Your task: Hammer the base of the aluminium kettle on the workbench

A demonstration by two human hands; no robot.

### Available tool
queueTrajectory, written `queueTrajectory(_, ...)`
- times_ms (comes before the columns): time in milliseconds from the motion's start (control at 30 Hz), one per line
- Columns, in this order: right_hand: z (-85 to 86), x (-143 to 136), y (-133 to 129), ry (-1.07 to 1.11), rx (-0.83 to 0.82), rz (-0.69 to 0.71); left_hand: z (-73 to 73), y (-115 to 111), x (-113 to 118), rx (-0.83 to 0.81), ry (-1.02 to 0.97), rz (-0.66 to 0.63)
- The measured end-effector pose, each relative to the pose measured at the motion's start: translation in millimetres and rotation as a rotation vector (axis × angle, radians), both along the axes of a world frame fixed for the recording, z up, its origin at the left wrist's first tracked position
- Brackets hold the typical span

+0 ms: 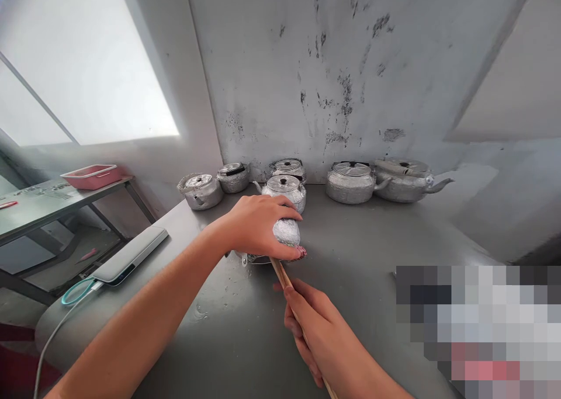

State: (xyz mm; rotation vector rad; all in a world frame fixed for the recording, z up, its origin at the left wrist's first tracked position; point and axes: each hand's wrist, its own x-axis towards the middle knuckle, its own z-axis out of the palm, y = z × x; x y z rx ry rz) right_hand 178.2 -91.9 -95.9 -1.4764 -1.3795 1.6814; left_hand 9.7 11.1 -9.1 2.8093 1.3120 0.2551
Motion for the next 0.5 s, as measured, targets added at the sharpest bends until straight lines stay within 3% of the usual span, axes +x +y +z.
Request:
queueTrajectory(233,-5.8,2,6,-0.126,0.034,0.063,2.6,24,-25,-0.158,-0.170,0.062)
queueTrajectory(400,-5.1,13,14,-0.300,0.431,0.178,13.9,37,-62,-0.382,-0.167,0.101)
queueTrajectory(500,-0.9,20,15,-0.351,0.547,0.189,18.0,43,-81,-0.465,-0.185,0.167)
